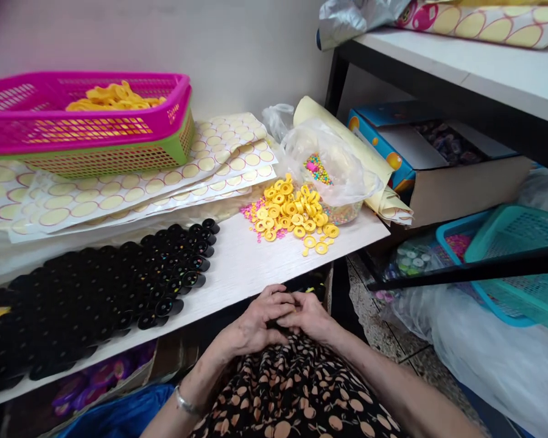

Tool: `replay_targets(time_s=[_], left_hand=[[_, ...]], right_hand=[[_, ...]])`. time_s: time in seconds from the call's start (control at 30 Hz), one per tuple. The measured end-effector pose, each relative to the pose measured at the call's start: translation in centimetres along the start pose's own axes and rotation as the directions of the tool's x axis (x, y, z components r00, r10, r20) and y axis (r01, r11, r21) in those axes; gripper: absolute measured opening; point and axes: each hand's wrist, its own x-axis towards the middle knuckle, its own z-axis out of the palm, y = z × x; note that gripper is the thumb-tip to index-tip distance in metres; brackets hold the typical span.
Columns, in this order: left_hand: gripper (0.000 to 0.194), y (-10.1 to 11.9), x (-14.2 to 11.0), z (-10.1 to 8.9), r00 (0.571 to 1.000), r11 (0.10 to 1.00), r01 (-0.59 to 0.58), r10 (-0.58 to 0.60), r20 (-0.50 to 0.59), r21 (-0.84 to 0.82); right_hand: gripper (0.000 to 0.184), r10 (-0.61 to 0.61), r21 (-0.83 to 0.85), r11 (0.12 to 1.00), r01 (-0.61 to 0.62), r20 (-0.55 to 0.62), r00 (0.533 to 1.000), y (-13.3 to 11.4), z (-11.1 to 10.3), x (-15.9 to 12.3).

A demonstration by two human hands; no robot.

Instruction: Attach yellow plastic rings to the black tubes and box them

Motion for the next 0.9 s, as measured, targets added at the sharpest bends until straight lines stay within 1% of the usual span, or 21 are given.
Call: replay_targets(time_s=[0.03,0.07,0.1,0.17,0.2,0.23,0.27,0.3,0.33,0.37,0.43,0.5,0.53,0.6,0.67,0.7,0.77,0.8,0.83,0.87,0.9], left_hand=[[0.037,-0.3,-0.3,-1.0,0.998,1.000,-0.001,0.002,-0.058,0.017],[0.039,-0.7,-0.5,-2.3,0.988,0.999,0.010,-0.003,-0.151,0.048],[0.036,-1.2,-0.7,-3.8,0.963,0.993,0.044,-0.014,-0.271,0.106],[0.021,-2.3,-0.6,-7.2,0.849,0.928,0.225,-0.037,-0.527,0.298],[0.018,-2.9,-0.3,-8.9,0.786,0.843,0.357,-0.039,-0.616,0.402],[0.018,-3.5,0.1,-10.4,0.740,0.723,0.494,-0.057,-0.670,0.483],[0.020,-4.1,0.7,-11.7,0.704,0.592,0.609,-0.096,-0.704,0.528],[0.022,-4.6,1.3,-12.8,0.692,0.478,0.673,-0.137,-0.708,0.565],[0.022,-5.1,2.0,-13.6,0.696,0.392,0.699,-0.180,-0.695,0.598],[0.022,-5.6,2.7,-14.2,0.705,0.332,0.705,-0.226,-0.672,0.627],[0.020,-6.3,3.8,-14.8,0.721,0.279,0.692,-0.304,-0.622,0.666],[0.016,-6.8,4.5,-15.0,0.727,0.270,0.681,-0.355,-0.588,0.680],[0.016,-6.9,4.8,-15.1,0.732,0.273,0.675,-0.365,-0.576,0.685],[0.015,-6.7,5.0,-15.1,0.747,0.288,0.660,-0.349,-0.566,0.694],[0.015,-5.9,5.1,-14.8,0.770,0.324,0.638,-0.291,-0.568,0.699],[0.015,-5.2,5.2,-14.4,0.787,0.360,0.617,-0.264,-0.558,0.700],[0.016,-3.9,5.2,-13.3,0.837,0.481,0.542,-0.242,-0.490,0.689],[0.016,-3.3,5.1,-12.5,0.864,0.560,0.498,-0.254,-0.435,0.662],[0.016,-2.9,5.1,-11.6,0.883,0.639,0.463,-0.274,-0.381,0.614],[0.020,-2.6,4.9,-10.5,0.888,0.705,0.452,-0.296,-0.352,0.547],[0.027,-2.5,4.8,-9.4,0.876,0.748,0.468,-0.323,-0.358,0.470]], right_hand=[[0.042,-0.024,-0.174,0.985,0.016,-0.041,0.999,0.2,-0.4,0.5],[0.044,-0.054,-0.367,0.930,0.020,-0.083,0.995,0.3,-0.8,1.0],[0.044,-0.080,-0.555,0.832,0.002,-0.116,0.990,0.3,-1.2,1.4],[0.040,-0.084,-0.824,0.564,-0.051,-0.119,0.989,0.3,-1.5,2.2],[0.038,-0.070,-0.893,0.445,-0.060,-0.102,0.992,0.3,-1.5,2.7],[0.036,-0.056,-0.931,0.360,-0.058,-0.083,0.995,0.3,-1.4,3.1],[0.035,-0.046,-0.950,0.308,-0.050,-0.068,0.997,0.4,-1.2,3.4],[0.035,-0.041,-0.958,0.283,-0.046,-0.060,0.997,0.4,-1.0,3.8],[0.034,-0.039,-0.960,0.276,-0.044,-0.057,0.998,0.5,-0.8,4.1],[0.035,-0.040,-0.959,0.278,-0.046,-0.059,0.997,0.5,-0.8,4.2],[0.044,-0.042,-0.958,0.283,-0.043,-0.058,0.997,0.5,-1.1,4.2],[0.052,-0.046,-0.957,0.290,-0.019,-0.034,0.998,0.2,-1.7,3.4],[0.050,-0.052,-0.954,0.299,0.005,-0.011,0.999,-0.1,-2.1,2.8],[0.031,-0.095,-0.940,0.334,0.069,0.039,0.995,-1.1,-2.9,1.4],[0.013,-0.234,-0.917,0.381,0.118,0.028,0.972,-2.6,-3.8,0.3],[0.015,-0.345,-0.911,0.396,0.116,-0.030,0.938,-3.4,-4.3,0.0],[0.019,-0.547,-0.918,0.395,0.034,-0.205,0.811,-4.8,-5.3,0.1],[0.018,-0.607,-0.924,0.382,-0.023,-0.270,0.748,-5.5,-5.9,0.4],[0.017,-0.635,-0.929,0.363,-0.071,-0.303,0.711,-5.9,-6.5,0.8],[0.017,-0.641,-0.936,0.338,-0.103,-0.309,0.703,-6.3,-7.0,1.3],[0.019,-0.630,-0.944,0.309,-0.113,-0.292,0.719,-6.5,-7.5,1.7]])
